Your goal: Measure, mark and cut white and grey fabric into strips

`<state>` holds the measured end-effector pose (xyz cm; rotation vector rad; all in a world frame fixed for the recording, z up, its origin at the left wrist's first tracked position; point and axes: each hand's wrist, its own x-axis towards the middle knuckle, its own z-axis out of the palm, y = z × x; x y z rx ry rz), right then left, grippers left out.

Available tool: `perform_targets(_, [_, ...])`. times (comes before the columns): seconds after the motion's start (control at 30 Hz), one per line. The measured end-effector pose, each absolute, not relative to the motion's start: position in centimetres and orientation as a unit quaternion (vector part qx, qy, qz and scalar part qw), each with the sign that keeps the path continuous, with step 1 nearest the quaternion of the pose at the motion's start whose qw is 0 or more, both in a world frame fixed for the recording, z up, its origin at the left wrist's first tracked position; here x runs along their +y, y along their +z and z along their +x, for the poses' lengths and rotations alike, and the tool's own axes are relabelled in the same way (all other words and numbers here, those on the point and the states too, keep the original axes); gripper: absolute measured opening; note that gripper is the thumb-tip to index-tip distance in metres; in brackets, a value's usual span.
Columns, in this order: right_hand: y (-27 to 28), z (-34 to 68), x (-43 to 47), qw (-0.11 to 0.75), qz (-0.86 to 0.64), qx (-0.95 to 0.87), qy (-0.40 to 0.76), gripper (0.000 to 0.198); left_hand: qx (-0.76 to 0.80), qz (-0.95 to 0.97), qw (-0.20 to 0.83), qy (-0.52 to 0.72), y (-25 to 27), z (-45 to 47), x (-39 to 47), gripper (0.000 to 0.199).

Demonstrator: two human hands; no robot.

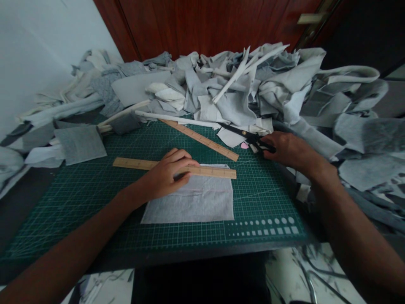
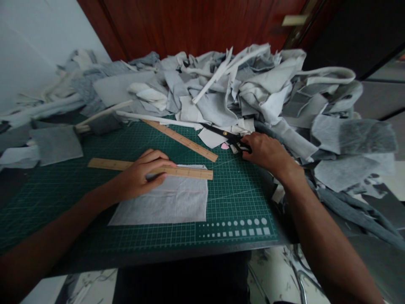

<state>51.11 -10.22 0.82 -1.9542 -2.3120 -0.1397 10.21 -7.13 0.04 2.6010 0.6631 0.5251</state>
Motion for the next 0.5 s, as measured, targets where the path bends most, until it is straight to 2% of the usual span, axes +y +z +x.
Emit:
perform_targets(0.23, [3.3,50.6,-10.1,-0.027,-0.669,-0.74,-0.06,0.018,0.241,0.944,0.145,0.173,0.6,10.2,-7.3,0.026])
perform_targets(0.37, [5.4,50.9,-11.8,0.0,-0.685,-0.728,-0.016,0.026,0.257,0.949,0.047,0.173,1.7,11.0,-10.8,0.028])
perform_targets(0.5, [7.3,52.3,-14.7,0.054,-0.681,-0.727,0.066,0.032,0.212,0.958,0.066,0.18,1.7,13.3,-17.5,0.032])
